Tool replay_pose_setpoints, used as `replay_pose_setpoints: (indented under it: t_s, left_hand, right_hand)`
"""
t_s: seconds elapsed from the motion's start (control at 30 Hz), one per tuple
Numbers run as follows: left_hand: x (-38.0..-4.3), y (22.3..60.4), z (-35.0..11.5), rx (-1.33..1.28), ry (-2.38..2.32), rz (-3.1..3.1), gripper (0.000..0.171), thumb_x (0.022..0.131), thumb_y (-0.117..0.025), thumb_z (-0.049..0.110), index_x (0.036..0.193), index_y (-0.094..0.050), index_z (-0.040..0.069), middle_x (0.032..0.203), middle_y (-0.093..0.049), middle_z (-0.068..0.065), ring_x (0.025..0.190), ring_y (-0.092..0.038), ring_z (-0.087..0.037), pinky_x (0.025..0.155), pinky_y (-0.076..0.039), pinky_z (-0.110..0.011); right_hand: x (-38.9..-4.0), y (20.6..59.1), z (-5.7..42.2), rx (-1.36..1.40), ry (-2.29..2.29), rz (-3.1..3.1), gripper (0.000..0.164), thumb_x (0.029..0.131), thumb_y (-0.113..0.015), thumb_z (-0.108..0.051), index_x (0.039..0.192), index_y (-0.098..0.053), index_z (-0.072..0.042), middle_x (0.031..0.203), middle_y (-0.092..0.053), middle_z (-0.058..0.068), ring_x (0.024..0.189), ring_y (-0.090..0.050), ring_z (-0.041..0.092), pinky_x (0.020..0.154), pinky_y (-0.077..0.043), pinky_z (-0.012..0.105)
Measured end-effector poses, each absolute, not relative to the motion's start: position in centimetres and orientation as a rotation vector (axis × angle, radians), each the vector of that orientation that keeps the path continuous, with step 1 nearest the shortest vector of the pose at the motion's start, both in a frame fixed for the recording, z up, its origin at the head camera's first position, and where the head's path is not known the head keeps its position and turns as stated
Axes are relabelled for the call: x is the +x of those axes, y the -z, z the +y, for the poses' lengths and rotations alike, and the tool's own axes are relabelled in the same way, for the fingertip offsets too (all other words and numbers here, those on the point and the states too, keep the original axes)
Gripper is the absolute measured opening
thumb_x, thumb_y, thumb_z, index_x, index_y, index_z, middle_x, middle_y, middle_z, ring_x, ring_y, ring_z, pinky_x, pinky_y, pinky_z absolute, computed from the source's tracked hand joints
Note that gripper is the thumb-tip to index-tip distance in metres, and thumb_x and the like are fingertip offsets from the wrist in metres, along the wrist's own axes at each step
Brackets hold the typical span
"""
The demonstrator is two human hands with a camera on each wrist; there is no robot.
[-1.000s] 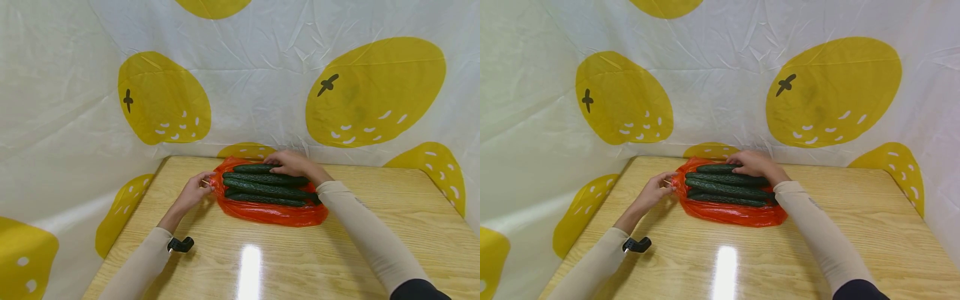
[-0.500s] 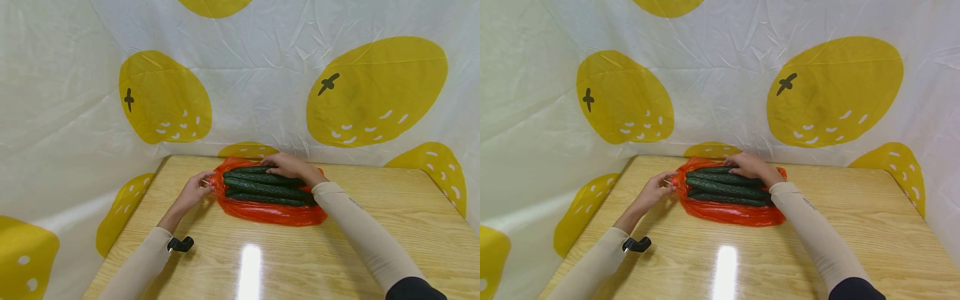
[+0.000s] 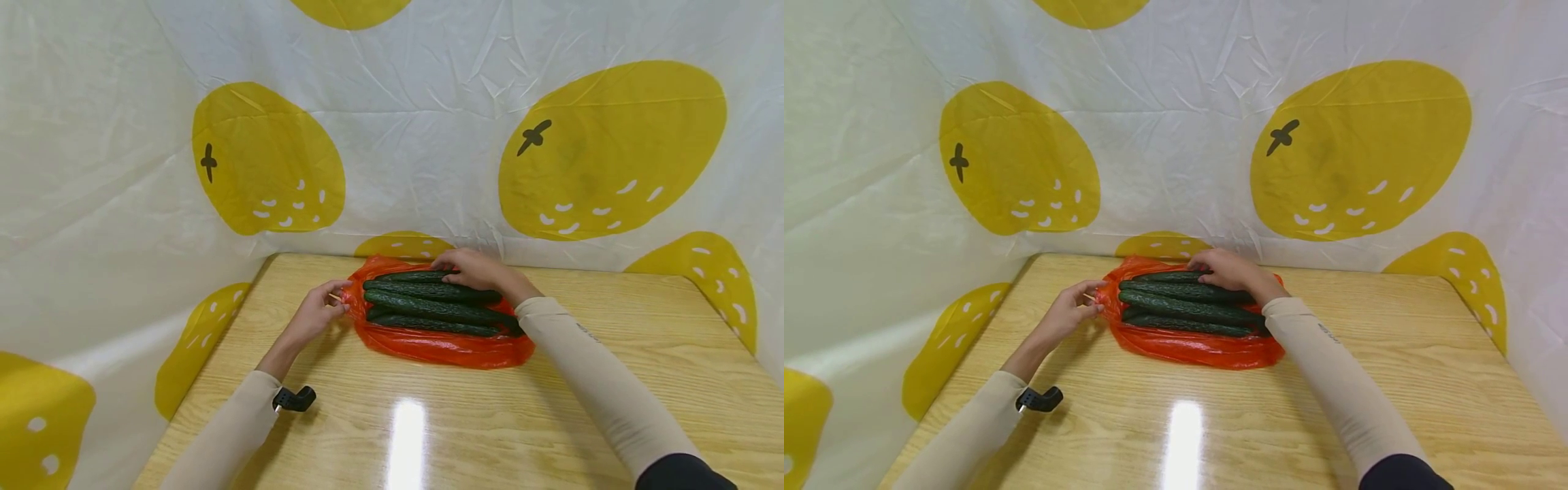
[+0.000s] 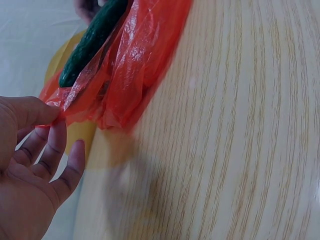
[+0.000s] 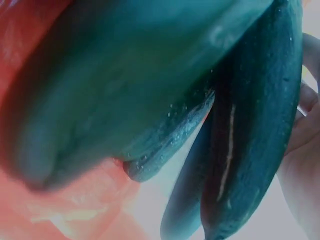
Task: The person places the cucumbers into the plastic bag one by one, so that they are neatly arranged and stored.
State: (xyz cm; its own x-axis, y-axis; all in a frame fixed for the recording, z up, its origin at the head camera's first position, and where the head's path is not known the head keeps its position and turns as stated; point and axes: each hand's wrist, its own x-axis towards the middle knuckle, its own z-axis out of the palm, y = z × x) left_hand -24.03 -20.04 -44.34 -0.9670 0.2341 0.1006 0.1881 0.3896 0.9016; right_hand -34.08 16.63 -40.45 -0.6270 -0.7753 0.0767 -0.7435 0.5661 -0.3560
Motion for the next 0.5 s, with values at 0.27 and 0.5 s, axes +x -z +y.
replay_pose_setpoints:
  t_s: [0.27,0.5]
  left_hand:
    - [-23.94,44.13,-19.97,0.392,-1.675,2.564,0.047,0.095,-0.065,-0.001,0.141,-0.057,0.004,0.116,-0.058,-0.021,0.091,-0.055,-0.029,0.074,-0.052,-0.039]
    - [-23.89,44.01,-20.00,0.375,-1.670,2.575,0.046,0.096,-0.066,0.000,0.141,-0.058,0.005,0.115,-0.058,-0.018,0.092,-0.056,-0.027,0.074,-0.052,-0.038]
  right_hand:
    - [-33.82,40.24,16.83,-1.283,0.610,2.710,0.031,0.098,-0.068,-0.011,0.128,-0.067,-0.003,0.125,-0.070,0.010,0.117,-0.064,0.029,0.100,-0.050,0.049]
    - [-33.46,39.97,17.57,-1.268,0.577,2.736,0.033,0.097,-0.069,-0.014,0.127,-0.067,-0.001,0.125,-0.069,0.013,0.118,-0.063,0.032,0.101,-0.048,0.051]
